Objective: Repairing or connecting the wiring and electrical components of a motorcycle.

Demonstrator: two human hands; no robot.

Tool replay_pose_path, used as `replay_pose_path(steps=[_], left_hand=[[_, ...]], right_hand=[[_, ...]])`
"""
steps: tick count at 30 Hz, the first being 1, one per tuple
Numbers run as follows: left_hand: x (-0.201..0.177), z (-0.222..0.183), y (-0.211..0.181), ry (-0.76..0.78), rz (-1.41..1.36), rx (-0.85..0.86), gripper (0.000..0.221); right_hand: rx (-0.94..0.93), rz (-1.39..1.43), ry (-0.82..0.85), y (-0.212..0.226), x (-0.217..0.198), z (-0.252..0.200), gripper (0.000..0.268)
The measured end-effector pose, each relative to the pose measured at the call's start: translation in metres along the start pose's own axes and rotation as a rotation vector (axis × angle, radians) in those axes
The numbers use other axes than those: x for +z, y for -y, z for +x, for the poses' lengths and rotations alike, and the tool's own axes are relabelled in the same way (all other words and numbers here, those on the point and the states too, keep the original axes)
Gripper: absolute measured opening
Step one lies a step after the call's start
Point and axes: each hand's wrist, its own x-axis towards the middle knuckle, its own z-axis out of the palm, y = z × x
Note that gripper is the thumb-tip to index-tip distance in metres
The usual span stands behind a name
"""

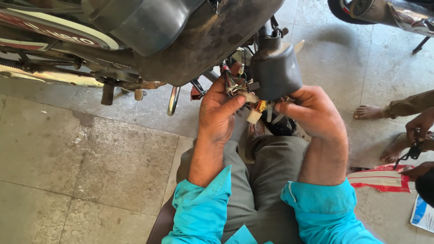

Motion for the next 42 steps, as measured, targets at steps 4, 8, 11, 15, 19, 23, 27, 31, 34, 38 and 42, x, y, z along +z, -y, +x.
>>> replay_pose_path(steps=[4, 8, 11, 15, 19, 23, 27, 31, 34, 38, 42], left_hand=[[0.001, 0.001, -0.001, -0.025, -0.003, 0.006, 0.067], [0.006, 0.001, -0.006, -0.023, -0.043, -0.03, 0.069], [0.001, 0.0, 0.0, -0.022, -0.054, -0.02, 0.068], [0.002, 0.0, -0.001, -0.014, -0.057, -0.023, 0.067], [0.004, 0.0, -0.002, -0.01, -0.03, -0.008, 0.066], [0.004, 0.001, -0.001, -0.035, 0.012, 0.005, 0.066], [0.004, 0.001, -0.004, -0.045, -0.015, -0.026, 0.066], [-0.005, 0.003, -0.001, -0.083, -0.047, 0.006, 0.065], [-0.009, 0.003, 0.003, -0.094, -0.028, -0.018, 0.064], [-0.011, 0.004, 0.007, -0.156, 0.084, 0.0, 0.058], [-0.007, 0.003, 0.016, -0.237, 0.534, 0.17, 0.041]], right_hand=[[0.058, 0.02, -0.014, 0.005, 0.005, 0.001, 0.033], [0.003, 0.105, -0.001, -0.01, -0.002, 0.001, 0.033], [-0.018, 0.235, 0.037, 0.005, 0.004, -0.002, 0.038], [-0.016, 0.124, 0.0, 0.021, 0.02, 0.0, 0.052], [-0.048, 0.131, 0.009, 0.029, 0.031, 0.001, 0.052], [-0.001, 0.065, -0.083, 0.02, 0.029, 0.001, 0.044], [0.007, 0.211, -0.024, 0.019, 0.02, -0.003, 0.033], [0.035, 0.313, 0.05, 0.026, 0.026, -0.001, 0.027], [0.034, 0.415, 0.032, 0.015, 0.021, -0.001, 0.027], [0.024, 0.438, 0.025, 0.014, 0.023, 0.002, 0.034], [0.046, 0.543, 0.021, 0.019, 0.03, 0.005, 0.036]])
